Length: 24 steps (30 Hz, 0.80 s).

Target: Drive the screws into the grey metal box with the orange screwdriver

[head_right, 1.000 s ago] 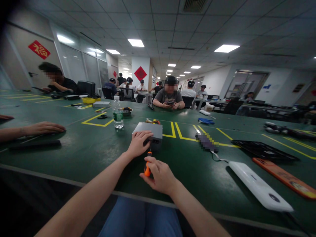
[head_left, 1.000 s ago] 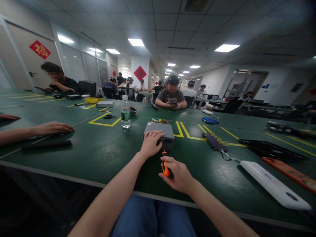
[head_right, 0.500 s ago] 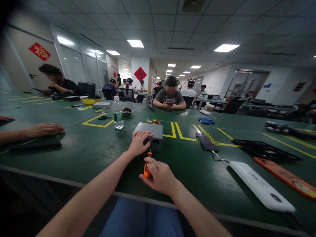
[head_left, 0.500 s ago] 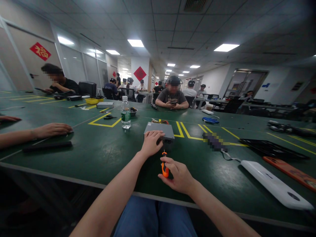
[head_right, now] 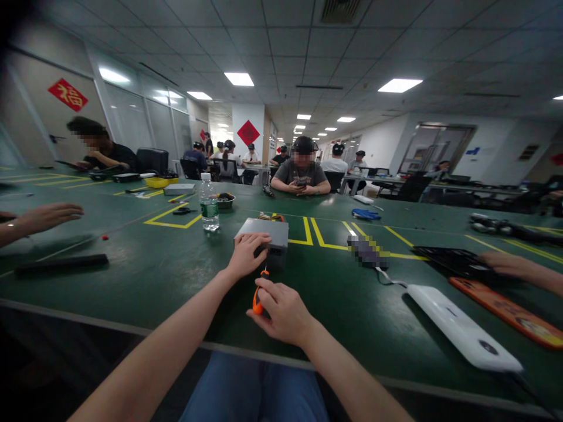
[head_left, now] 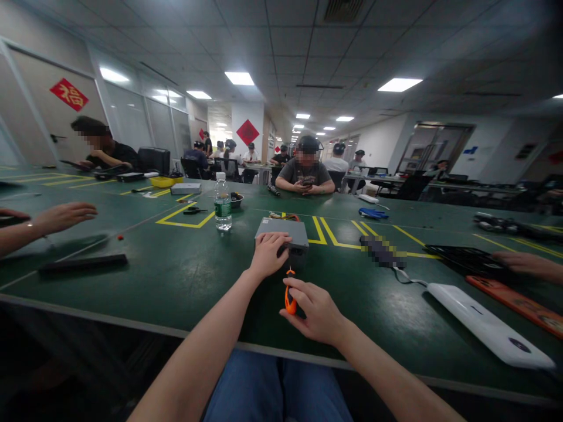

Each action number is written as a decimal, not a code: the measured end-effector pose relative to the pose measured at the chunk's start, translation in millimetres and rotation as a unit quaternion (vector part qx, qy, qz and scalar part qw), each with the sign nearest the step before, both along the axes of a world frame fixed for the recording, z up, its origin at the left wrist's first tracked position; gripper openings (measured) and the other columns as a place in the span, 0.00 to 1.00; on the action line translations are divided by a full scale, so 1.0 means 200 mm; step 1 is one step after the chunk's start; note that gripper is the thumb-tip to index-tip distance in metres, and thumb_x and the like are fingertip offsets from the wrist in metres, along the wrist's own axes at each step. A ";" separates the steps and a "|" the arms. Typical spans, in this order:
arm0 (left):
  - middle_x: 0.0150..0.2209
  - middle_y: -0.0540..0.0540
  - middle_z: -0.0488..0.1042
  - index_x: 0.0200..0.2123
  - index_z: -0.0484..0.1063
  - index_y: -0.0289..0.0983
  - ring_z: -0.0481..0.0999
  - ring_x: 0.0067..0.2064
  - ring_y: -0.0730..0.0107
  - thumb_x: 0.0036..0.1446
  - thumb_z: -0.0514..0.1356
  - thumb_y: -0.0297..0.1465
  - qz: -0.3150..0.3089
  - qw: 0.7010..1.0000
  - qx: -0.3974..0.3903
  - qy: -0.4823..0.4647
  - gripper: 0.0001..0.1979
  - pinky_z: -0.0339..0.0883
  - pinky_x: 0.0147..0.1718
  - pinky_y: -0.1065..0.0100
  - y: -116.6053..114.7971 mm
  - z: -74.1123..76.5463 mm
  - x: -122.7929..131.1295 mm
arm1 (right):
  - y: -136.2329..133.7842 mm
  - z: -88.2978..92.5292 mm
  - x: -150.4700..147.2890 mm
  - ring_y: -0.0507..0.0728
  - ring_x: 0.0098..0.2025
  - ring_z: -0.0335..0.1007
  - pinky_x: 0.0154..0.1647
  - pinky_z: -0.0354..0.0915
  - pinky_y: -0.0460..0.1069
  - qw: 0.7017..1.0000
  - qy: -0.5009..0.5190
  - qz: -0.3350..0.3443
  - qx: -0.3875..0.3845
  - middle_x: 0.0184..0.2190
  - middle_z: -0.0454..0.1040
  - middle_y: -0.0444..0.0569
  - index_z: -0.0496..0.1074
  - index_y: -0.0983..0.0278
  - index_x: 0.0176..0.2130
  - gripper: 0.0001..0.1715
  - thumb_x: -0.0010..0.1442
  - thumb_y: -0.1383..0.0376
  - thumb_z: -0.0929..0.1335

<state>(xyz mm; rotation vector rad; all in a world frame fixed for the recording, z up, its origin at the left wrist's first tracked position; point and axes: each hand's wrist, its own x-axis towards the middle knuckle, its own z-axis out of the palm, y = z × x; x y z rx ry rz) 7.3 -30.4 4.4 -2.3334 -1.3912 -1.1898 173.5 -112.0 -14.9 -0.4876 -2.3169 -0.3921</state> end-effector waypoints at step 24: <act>0.49 0.53 0.70 0.44 0.67 0.46 0.65 0.52 0.67 0.54 0.54 0.30 0.004 1.000 0.018 0.000 0.13 0.48 0.52 0.59 0.02 -0.02 0.00 | 0.00 0.03 0.00 0.58 0.41 0.69 0.37 0.68 0.51 0.999 -0.012 0.012 0.036 0.45 0.67 0.61 0.62 0.67 0.46 0.17 0.59 0.62 0.63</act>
